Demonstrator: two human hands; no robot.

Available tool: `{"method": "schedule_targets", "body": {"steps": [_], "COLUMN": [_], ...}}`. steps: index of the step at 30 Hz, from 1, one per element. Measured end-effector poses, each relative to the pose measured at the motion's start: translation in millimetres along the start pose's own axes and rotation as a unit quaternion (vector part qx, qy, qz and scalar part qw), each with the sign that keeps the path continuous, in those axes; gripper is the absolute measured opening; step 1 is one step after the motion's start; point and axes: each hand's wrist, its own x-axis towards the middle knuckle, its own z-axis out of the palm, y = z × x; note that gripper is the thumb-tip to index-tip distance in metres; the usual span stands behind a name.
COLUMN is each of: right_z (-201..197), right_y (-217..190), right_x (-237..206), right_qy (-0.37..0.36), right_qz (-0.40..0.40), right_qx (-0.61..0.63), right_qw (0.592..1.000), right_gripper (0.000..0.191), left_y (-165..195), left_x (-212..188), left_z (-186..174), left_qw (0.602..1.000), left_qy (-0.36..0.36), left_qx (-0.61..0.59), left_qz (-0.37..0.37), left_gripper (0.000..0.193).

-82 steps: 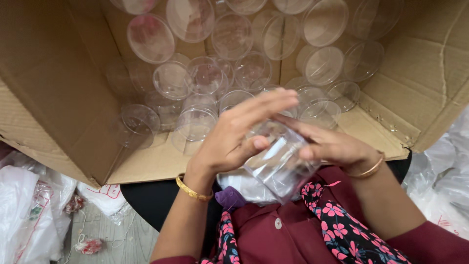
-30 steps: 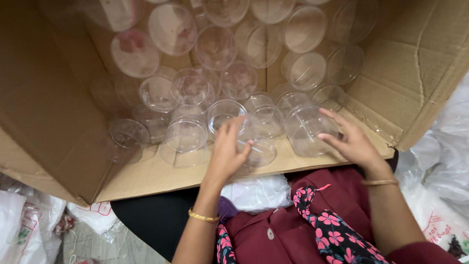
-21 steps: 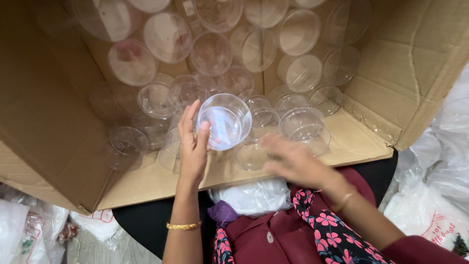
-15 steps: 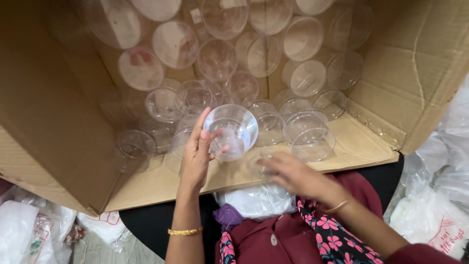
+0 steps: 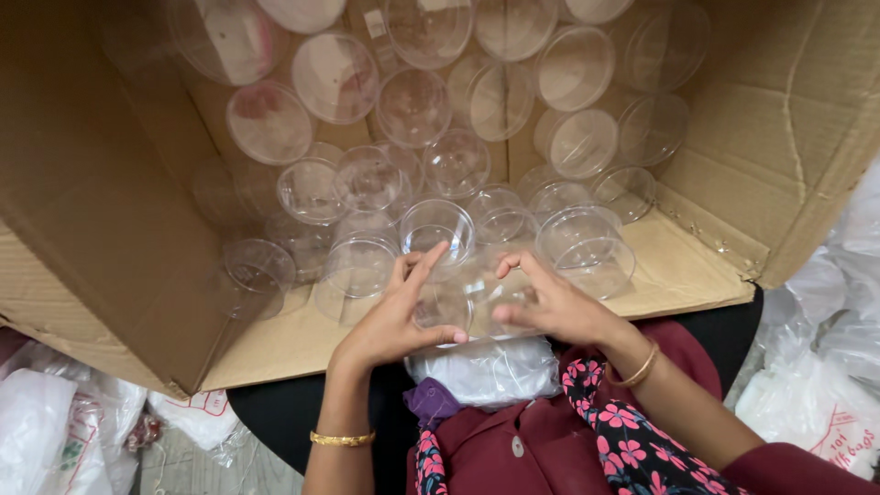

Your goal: The person sits on the floor with a cardboard box of clear plastic containers and removes plastic wrapping from the containers. They pull plastic bags off individual containers, set the unwrapped containers on the box flap, and continue unwrapping more containers one at a time.

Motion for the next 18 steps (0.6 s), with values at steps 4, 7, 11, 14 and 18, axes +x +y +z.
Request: {"method": "schedule_targets", "body": {"steps": [4, 7, 11, 14, 18], "right_z": [5.1, -1.9, -18.9, -28.4, -25.8], "right_y": [-13.9, -26.8, -40.5, -48.6, -57.4], "right_x": [3.7, 5.6, 3.5, 2.4, 2.8], "right_qy": [-0.01, -0.036, -0.026, -0.022, -0.058], "right_qz": [0.038, 0.054, -0.069, -0.098, -0.07], "right_qx": [0.023, 0.107, -0.078, -0.016, 0.004], "right_qw": [0.999, 0.992, 0.994, 0.995, 0.996], "right_gripper": [0.083, 0.1, 0.108, 0.1, 0.101], "left_y": [-13.4, -23.9, -27.8, -23.6, -12.7], "left_x": [2.7, 13.6, 25.5, 28.2, 30.9], "left_z": [-12.1, -21.3, -16.0, -8.9, -4.7], "left_qw": [0.995, 0.994, 0.991, 0.987, 0.99], "left_qy": [-0.06, -0.094, -0.107, -0.099, -0.117], "left_qx": [-0.005, -0.003, 0.055, 0.023, 0.02], "left_qz": [0.079, 0.051, 0.051, 0.128, 0.081], "left_gripper": [0.106, 0.106, 0.106, 0.107, 0.113]}}
